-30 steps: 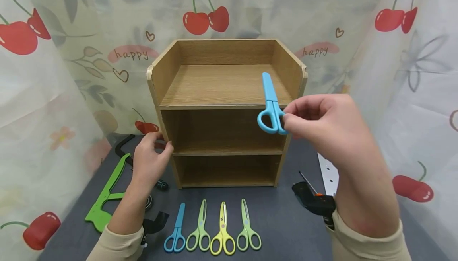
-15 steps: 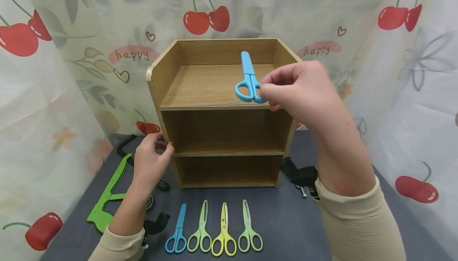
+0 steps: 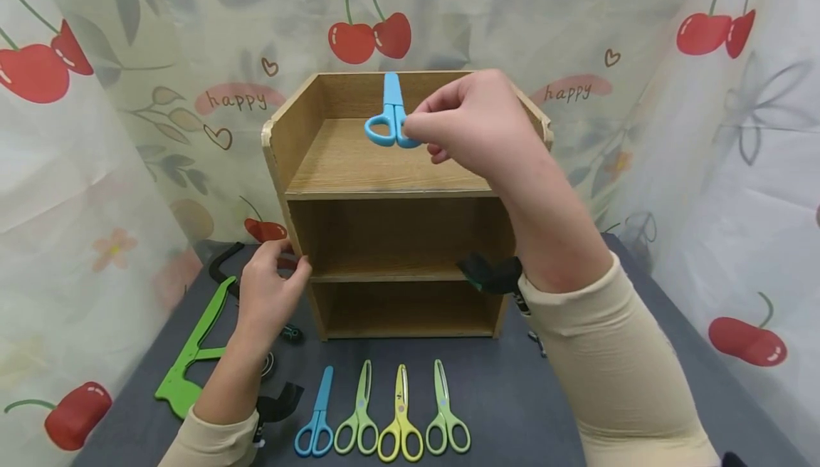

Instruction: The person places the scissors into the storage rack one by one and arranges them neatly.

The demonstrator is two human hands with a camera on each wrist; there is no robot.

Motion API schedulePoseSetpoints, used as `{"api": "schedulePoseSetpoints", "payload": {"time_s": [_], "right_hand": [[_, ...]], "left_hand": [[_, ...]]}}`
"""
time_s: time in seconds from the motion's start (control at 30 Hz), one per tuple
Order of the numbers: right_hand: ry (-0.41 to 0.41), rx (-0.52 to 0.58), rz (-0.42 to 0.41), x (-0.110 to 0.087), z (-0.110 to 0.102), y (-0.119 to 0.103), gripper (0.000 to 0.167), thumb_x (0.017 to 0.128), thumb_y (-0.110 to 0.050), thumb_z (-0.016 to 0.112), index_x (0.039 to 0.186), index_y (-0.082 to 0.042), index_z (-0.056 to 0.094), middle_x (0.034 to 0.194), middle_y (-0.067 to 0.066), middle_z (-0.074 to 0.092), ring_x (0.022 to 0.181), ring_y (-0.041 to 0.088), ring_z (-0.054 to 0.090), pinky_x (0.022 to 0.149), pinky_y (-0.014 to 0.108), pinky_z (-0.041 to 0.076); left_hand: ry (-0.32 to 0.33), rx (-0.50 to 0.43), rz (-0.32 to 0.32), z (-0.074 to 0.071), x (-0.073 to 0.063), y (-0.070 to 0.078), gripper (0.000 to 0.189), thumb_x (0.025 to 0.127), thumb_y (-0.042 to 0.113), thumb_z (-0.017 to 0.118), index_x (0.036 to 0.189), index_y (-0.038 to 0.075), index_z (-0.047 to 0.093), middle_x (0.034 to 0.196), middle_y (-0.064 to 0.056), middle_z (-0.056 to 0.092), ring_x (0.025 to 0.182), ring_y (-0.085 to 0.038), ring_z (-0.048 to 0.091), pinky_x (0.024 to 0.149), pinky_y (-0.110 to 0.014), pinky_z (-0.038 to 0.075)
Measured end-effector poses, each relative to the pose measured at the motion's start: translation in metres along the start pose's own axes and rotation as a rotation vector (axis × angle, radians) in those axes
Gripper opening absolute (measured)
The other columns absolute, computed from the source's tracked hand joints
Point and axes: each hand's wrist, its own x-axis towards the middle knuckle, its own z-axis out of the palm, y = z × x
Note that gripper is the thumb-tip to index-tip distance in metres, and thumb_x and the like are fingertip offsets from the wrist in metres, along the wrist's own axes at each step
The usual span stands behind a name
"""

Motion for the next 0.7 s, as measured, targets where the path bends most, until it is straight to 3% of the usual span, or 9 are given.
{"api": "schedulePoseSetpoints", "payload": {"time_s": [0.3,0.7], "right_hand": [[-0.07,0.009,0.009,0.026,0.03,-0.011,0.018,0.088,-0.011,0.068,0.097,0.002,0.076,0.093,0.01,0.066,0.073,0.021,0.06,0.078,0.033,0.058],[-0.117,0.012,0.048,0.056,0.063,-0.019,0.014,0.084,-0.01,0.068,0.081,0.001,0.076,0.071,0.006,0.062,0.062,0.016,0.054,0.072,0.029,0.058]], "left_hand": [[0.016,0.0,0.01,0.0,0.0,-0.001,0.024,0.09,0.005,0.07,0.111,-0.007,0.068,0.1,-0.019,0.065,0.083,-0.035,0.069,0.064,-0.048,0.057],[-0.006,0.003,-0.012,0.0,0.0,0.0,0.024,0.091,0.006,0.069,0.112,-0.005,0.068,0.102,-0.019,0.065,0.086,-0.035,0.069,0.067,-0.047,0.058]]}}
